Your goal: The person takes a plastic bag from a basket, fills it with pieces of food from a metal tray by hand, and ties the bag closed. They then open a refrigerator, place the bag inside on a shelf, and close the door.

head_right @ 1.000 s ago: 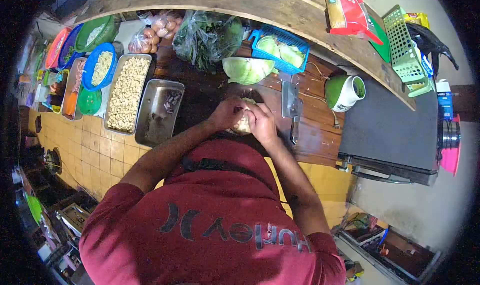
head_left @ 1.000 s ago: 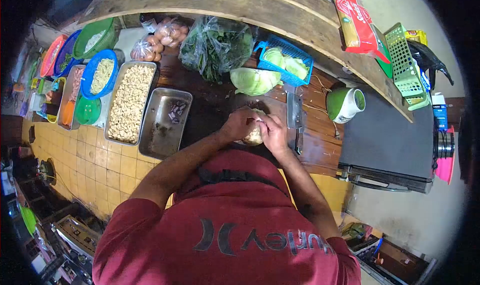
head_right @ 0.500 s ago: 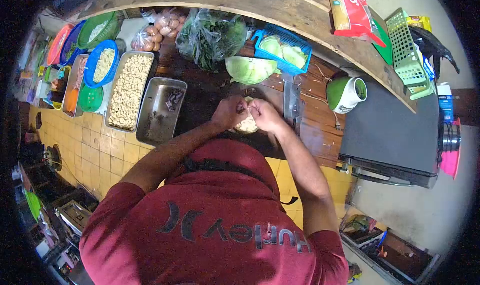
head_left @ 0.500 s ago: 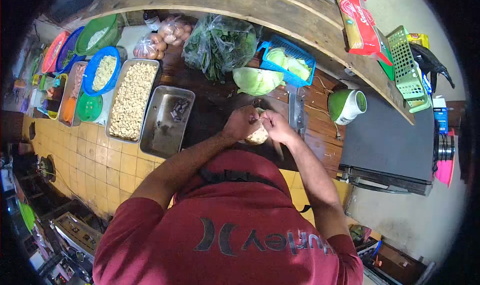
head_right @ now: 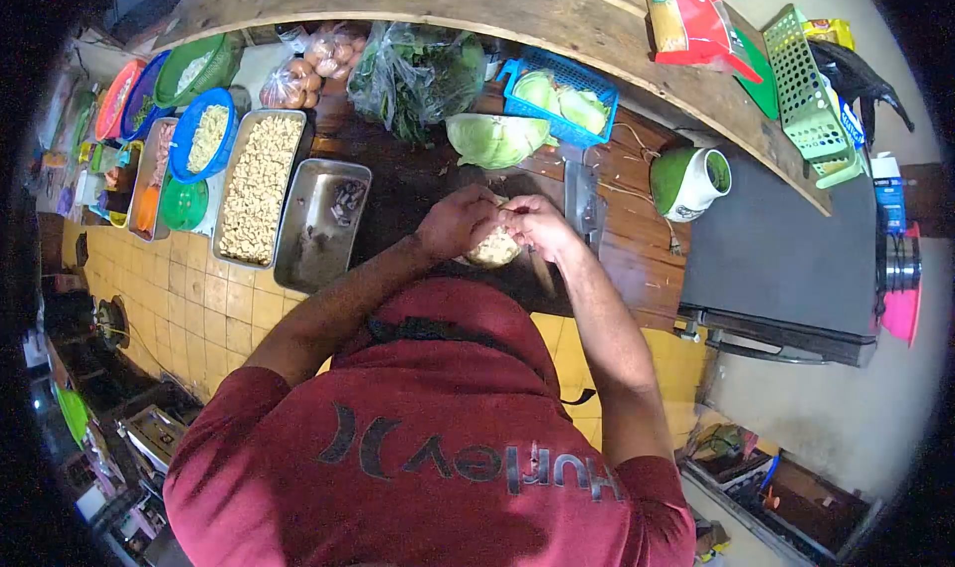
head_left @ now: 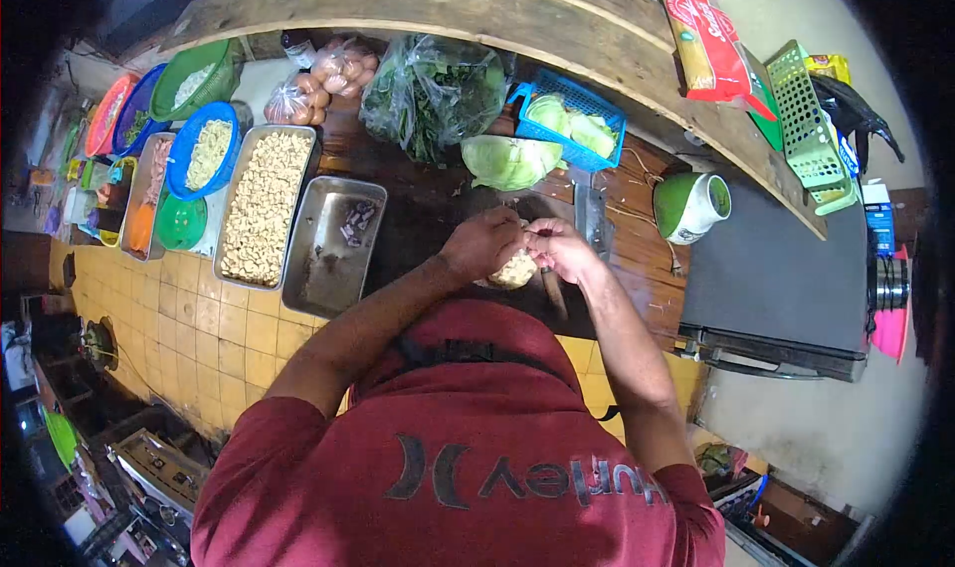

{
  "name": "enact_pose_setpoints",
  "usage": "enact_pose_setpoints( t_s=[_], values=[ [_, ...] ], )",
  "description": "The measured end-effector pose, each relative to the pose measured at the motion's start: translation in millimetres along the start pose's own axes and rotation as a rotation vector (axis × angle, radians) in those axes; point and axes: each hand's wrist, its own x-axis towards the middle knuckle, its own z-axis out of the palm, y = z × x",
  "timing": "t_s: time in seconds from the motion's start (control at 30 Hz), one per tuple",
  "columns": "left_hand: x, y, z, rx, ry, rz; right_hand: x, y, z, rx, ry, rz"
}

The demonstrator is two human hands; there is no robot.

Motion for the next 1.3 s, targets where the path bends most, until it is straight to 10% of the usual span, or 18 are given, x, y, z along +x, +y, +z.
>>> enact_pose_setpoints(
  t_s=[0.43, 0.7, 0.97, 1.3],
  values=[
    [-32.7, -33.9, 26.9, -0.11, -0.035, -0.163, 1.6, 32.2, 13.0, -0.893, 0.596, -0.431],
    [-65.1, -3.3, 24.8, -0.245, 0.134, -0.346, -15.2, 14.9, 32.0, -1.237, 0.265, -0.851],
    [-107.9, 63.8, 27.1, -0.44, 0.17, -0.732, -13.1, -8.1, 53.9, -1.385, 0.209, -0.437],
    [-213.9, 77.7, 58.0, -0.7, 0.182, -0.802, -12.5, 3.4, 40.9, -1.628, 0.056, -0.593]
  ],
)
